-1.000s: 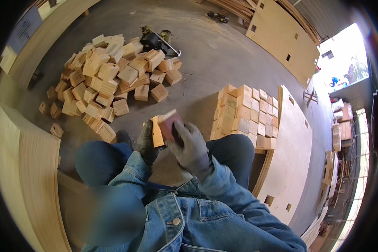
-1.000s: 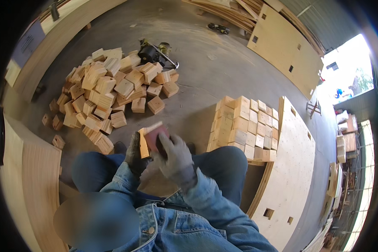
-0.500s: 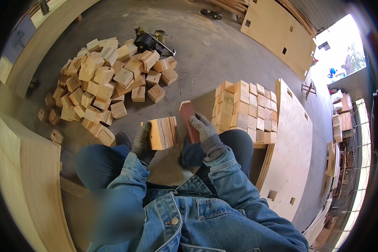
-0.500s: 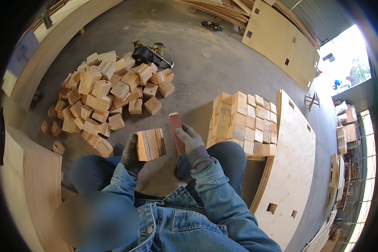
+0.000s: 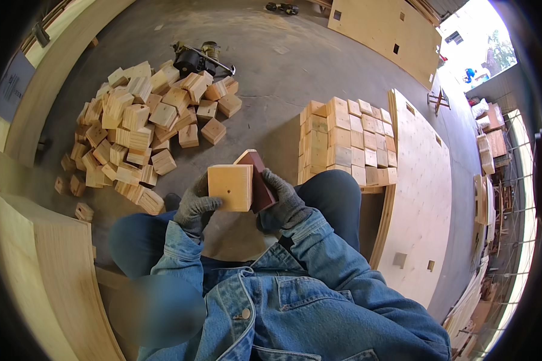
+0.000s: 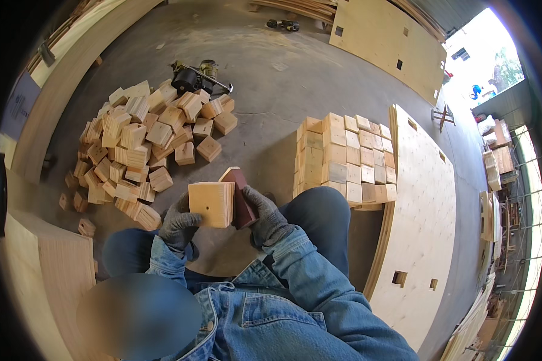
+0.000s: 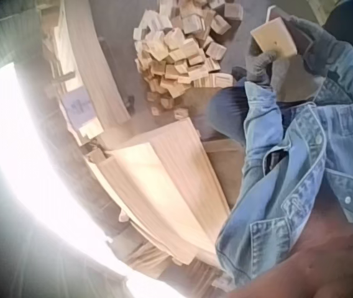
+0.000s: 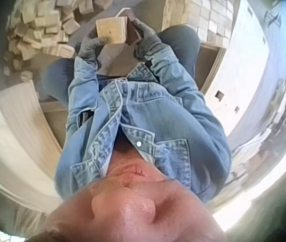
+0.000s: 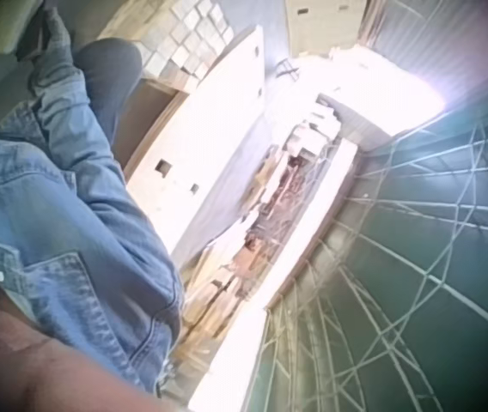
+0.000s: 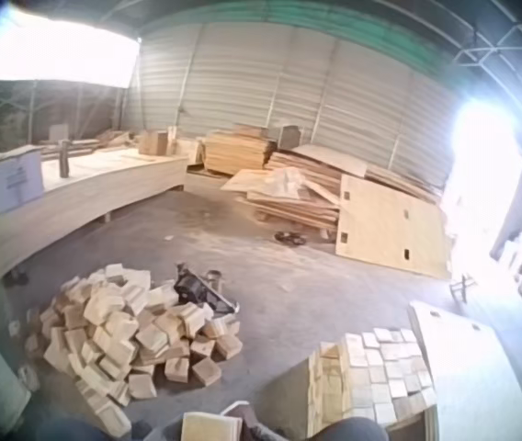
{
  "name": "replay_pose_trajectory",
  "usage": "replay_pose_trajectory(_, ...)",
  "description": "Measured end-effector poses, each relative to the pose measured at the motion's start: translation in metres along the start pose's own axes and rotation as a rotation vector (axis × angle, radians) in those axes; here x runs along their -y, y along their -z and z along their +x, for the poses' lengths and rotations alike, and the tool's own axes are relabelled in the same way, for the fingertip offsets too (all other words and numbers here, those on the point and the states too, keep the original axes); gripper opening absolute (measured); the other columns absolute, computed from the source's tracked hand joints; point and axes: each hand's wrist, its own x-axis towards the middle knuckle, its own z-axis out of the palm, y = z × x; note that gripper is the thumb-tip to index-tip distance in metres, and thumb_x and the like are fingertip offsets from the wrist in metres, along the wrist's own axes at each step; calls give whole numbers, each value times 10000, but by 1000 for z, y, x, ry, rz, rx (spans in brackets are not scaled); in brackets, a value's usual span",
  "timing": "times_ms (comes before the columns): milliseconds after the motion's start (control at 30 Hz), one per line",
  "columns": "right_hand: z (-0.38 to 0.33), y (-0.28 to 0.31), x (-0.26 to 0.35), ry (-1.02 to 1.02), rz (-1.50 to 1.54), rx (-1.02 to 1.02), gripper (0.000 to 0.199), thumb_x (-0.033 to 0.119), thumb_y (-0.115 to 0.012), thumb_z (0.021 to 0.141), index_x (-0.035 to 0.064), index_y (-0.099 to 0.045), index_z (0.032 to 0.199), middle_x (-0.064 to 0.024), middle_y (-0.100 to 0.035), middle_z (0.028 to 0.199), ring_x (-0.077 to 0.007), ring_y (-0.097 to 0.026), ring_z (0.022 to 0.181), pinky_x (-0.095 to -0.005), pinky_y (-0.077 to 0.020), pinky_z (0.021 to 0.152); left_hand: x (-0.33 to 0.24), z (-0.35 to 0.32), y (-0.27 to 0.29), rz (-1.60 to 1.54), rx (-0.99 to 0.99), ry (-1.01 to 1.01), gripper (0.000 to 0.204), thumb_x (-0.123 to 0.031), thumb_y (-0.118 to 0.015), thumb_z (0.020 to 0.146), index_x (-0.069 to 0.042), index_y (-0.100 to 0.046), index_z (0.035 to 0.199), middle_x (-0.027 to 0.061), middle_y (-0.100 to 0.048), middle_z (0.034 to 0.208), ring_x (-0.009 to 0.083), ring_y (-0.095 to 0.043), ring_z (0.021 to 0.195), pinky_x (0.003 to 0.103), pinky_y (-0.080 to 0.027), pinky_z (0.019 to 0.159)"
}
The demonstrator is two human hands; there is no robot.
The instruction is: The person sits on the floor and sands small wooden blocks using a sanding block. They pick up blocks from a pile, sand them, and place them onto a stack.
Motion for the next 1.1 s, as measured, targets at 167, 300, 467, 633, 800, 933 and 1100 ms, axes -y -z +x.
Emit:
replay_pose_trajectory(167, -10, 0, 2, -2, 10, 177, 565, 433, -641, 996, 40, -535, 1387, -146, -682, 1139, -233, -691, 986, -400, -587, 837, -8, 0, -5, -51, 32, -54, 829, -61, -855, 734, -12, -500, 1482, 139, -590, 1432, 280, -571, 1314, 423, -467, 1112)
replay_pose_trajectory(300, -13, 5, 8, -68, 5, 330, 581, 409, -663, 981, 42, -516, 1407, -170, -668, 1195, -261, -690, 1023, -394, -590, 855, 2, 3, 5, -97, -76, -175, 803, -151, -843, 777, 16, -486, 1477, 154, -595, 1418, 286, -579, 1303, 429, -469, 1110)
replay_pose_trajectory(467, -18, -11, 3, -8, -35, 461, 607, 357, -698, 960, 30, -497, 1430, -184, -651, 1249, -263, -687, 1070, -380, -584, 900, 0, 2, 9, -269, -111, -158, 816, -406, -760, 869, 37, -443, 1477, 198, -576, 1416, 316, -592, 1283, 446, -492, 1085)
replay_pose_trajectory(633, -9, -8, -2, 72, -147, 326, 580, 292, -707, 961, 2, -507, 1423, -151, -652, 1244, -216, -676, 1077, -335, -562, 927, 7, 4, -1, -493, -159, -65, 776, -504, -664, 941, 2, -445, 1487, 194, -571, 1426, 350, -579, 1296, 493, -469, 1110)
replay_pose_trajectory(800, -15, -18, -2, 103, -261, 168, 594, 274, -713, 962, -17, -503, 1436, -123, -645, 1246, -178, -655, 1059, -300, -534, 927, 15, 5, -3, -621, -108, -32, 731, -542, -606, 978, -33, -465, 1484, 182, -546, 1454, 347, -561, 1319, 520, -498, 1080)
replay_pose_trajectory(933, -21, -37, 2, 149, -404, 102, 617, 262, -715, 965, -34, -486, 1456, -127, -642, 1249, -180, -634, 1080, -291, -512, 934, 34, 8, 23, -423, -135, -34, 839, -658, -488, 986, -69, -344, 1567, 187, -424, 1563, 401, -457, 1409, 608, -400, 1146)
replay_pose_trajectory(1100, -16, -33, 7, 389, -630, -87, 621, 236, -707, 978, -48, -467, 1475, -137, -634, 1280, -204, -617, 1138, -313, -499, 968, 25, 9, 11, -599, -125, 22, 816, -671, -512, 973, -100, -399, 1544, 191, -462, 1532, 405, -491, 1375, 622, -420, 1120)
